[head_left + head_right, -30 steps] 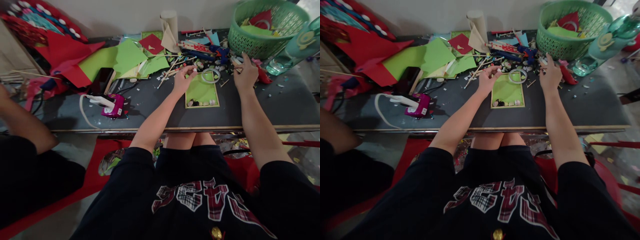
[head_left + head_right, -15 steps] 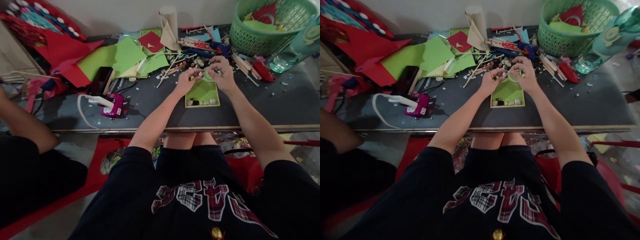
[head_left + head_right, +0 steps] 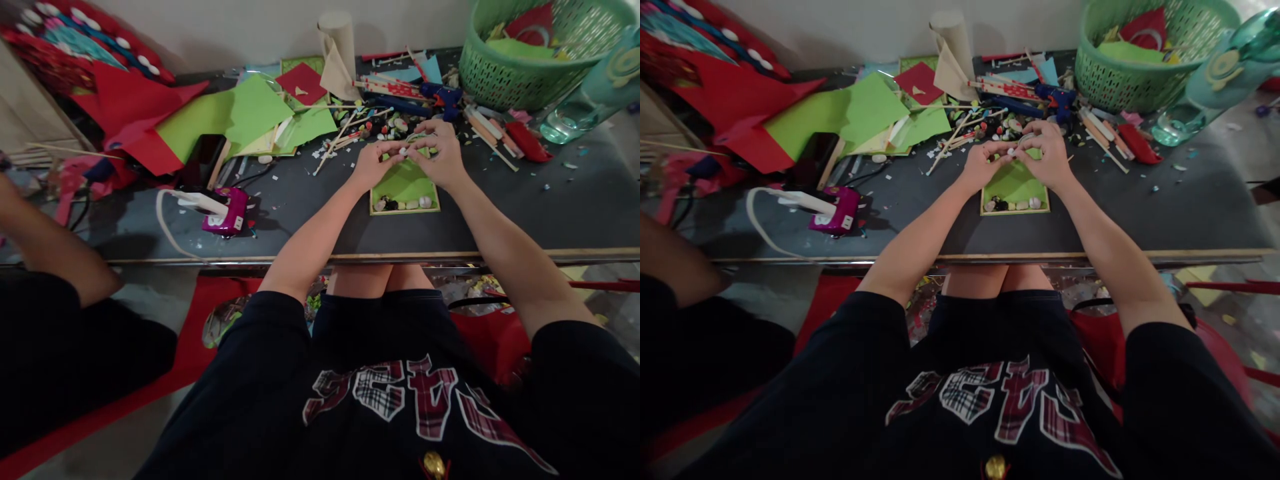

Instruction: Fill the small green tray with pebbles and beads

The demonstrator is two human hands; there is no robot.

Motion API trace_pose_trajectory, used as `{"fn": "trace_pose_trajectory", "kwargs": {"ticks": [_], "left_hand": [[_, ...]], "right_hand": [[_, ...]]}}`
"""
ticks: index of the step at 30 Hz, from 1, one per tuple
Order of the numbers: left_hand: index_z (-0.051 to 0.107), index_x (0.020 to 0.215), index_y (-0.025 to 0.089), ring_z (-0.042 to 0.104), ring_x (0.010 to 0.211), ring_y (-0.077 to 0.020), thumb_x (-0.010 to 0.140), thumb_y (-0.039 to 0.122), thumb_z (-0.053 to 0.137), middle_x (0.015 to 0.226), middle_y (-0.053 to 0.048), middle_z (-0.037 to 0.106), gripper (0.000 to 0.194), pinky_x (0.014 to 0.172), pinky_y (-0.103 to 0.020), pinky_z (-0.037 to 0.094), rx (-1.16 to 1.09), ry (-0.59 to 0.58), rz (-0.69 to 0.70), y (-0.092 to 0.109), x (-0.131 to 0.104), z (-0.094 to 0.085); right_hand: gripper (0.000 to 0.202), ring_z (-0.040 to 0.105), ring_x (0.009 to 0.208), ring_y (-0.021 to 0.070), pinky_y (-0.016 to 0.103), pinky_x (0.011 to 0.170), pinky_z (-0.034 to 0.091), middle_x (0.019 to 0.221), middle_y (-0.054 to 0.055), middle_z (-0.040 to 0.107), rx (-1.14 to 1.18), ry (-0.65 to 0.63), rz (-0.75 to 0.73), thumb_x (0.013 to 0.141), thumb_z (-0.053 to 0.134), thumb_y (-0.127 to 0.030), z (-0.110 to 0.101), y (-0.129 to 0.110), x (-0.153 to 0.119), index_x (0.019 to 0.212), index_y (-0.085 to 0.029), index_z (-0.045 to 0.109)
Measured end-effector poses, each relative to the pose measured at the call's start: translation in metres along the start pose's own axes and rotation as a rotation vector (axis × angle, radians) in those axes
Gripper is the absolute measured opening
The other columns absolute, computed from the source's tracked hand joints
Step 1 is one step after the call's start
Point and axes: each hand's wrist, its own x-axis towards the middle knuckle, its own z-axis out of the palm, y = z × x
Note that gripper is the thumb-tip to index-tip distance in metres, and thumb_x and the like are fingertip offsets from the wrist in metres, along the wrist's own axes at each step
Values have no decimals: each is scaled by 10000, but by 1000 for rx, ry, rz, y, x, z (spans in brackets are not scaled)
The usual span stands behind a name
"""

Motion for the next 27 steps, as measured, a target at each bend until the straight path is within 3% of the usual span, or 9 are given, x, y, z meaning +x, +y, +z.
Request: {"fn": "trace_pose_trajectory", "kwargs": {"ticks": [5,10,13,16,21,27], "left_hand": [[778,1101,216,708,937,-250,873,636,677,986,-98,779,489,876,-393,551,2,-29,-54,4,0,-2],[793,1071,232,702,965,-263,881,531,724,988,-96,778,361,907,-418,552,0,-40,-74,3,0,-2],[791,1099,229,702,958,-272,879,552,716,983,-105,773,399,909,-433,552,31,-61,-71,2,1,-2],[779,1139,228,707,975,-280,889,627,659,993,-108,768,486,915,-441,550,63,-76,-63,2,1,-2],[779,1135,239,710,1012,-271,898,714,569,1050,-103,782,571,903,-405,557,32,-75,-21,3,1,-1],[777,1125,232,727,1066,-258,902,665,618,1100,-85,798,512,997,-411,545,-29,-59,-1,0,3,0]], "right_hand": [[216,590,1208,297,514,1133,494,1254,19,680,-8,12,-16,879,691,-539,-1,0,-3,860,-335,760],[233,594,1178,323,570,1109,493,1135,15,721,-6,48,10,849,725,-596,3,5,-4,855,-366,766],[290,601,1173,312,534,1085,510,1085,25,734,-17,89,98,838,729,-637,6,10,-5,831,-348,750],[306,648,1115,298,504,1053,540,1087,55,735,-11,51,164,845,729,-613,5,10,-5,850,-308,742],[274,671,1126,273,453,1033,566,1118,43,753,-38,43,166,906,661,-576,0,-2,-6,953,-317,739],[268,680,1099,276,474,988,592,1094,34,758,-39,105,127,929,617,-580,3,-7,-11,967,-344,739]]}}
